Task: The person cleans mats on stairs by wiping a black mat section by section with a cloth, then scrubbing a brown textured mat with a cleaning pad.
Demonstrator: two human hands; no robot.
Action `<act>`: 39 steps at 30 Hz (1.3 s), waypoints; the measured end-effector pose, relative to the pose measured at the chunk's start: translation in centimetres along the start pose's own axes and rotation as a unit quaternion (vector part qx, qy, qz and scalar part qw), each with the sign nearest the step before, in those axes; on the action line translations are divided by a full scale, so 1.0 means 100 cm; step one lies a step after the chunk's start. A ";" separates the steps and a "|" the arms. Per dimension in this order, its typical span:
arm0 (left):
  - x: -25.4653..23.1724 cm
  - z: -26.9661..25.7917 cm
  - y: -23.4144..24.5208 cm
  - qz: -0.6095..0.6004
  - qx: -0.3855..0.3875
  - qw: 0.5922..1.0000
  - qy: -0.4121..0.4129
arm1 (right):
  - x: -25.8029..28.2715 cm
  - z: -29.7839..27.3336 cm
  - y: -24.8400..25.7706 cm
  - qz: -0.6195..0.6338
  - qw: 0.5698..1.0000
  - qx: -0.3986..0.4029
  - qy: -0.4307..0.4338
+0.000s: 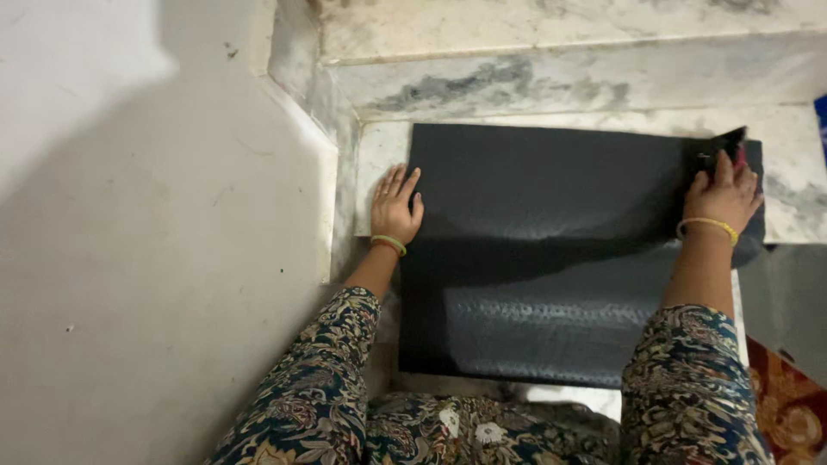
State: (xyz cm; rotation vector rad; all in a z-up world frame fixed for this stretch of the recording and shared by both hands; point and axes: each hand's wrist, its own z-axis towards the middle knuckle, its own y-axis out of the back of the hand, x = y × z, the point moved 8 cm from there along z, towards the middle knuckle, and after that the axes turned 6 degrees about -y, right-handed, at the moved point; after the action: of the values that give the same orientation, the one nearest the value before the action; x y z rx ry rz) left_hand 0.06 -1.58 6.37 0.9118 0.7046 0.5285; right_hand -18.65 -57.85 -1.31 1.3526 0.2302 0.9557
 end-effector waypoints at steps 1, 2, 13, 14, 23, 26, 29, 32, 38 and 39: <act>0.000 -0.001 -0.001 -0.003 0.008 1.000 0.008 | -0.002 -0.010 0.006 0.000 0.998 -0.059 -0.003; 0.000 0.000 -0.001 -0.006 0.008 1.000 0.004 | 0.000 -0.016 0.019 0.001 0.993 -0.120 -0.004; 0.008 0.000 -0.013 0.034 0.027 0.999 -0.011 | 0.402 -0.208 -0.004 0.030 0.961 0.063 0.269; 0.007 -0.001 -0.013 0.030 0.030 0.999 -0.016 | 0.405 -0.216 0.006 0.073 0.950 0.055 0.300; -0.001 -0.001 -0.005 0.031 -0.004 0.999 -0.039 | 0.108 -0.125 0.045 -0.099 0.987 -0.042 0.118; 0.000 -0.003 -0.004 0.034 -0.003 0.999 -0.037 | -0.015 -0.107 0.059 0.043 0.994 -0.078 -0.069; -0.002 -0.001 -0.003 0.024 -0.005 0.999 -0.037 | -0.021 -0.115 0.049 0.053 0.972 -0.178 -0.143; -0.002 -0.001 -0.004 0.035 0.002 0.999 -0.025 | 0.054 -0.154 0.038 0.005 0.956 -0.220 -0.194; 0.010 -0.004 -0.014 0.044 -0.001 0.999 -0.030 | 0.321 -0.280 0.011 0.030 0.967 0.006 0.253; 0.013 -0.002 -0.017 0.037 -0.002 0.999 -0.035 | 0.347 -0.300 0.014 0.068 0.936 0.018 0.345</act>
State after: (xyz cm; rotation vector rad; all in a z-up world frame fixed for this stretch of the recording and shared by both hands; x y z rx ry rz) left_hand 0.94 -1.45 4.44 0.9503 0.6085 0.5611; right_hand -17.14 -12.46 5.14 1.0273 0.6952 1.5321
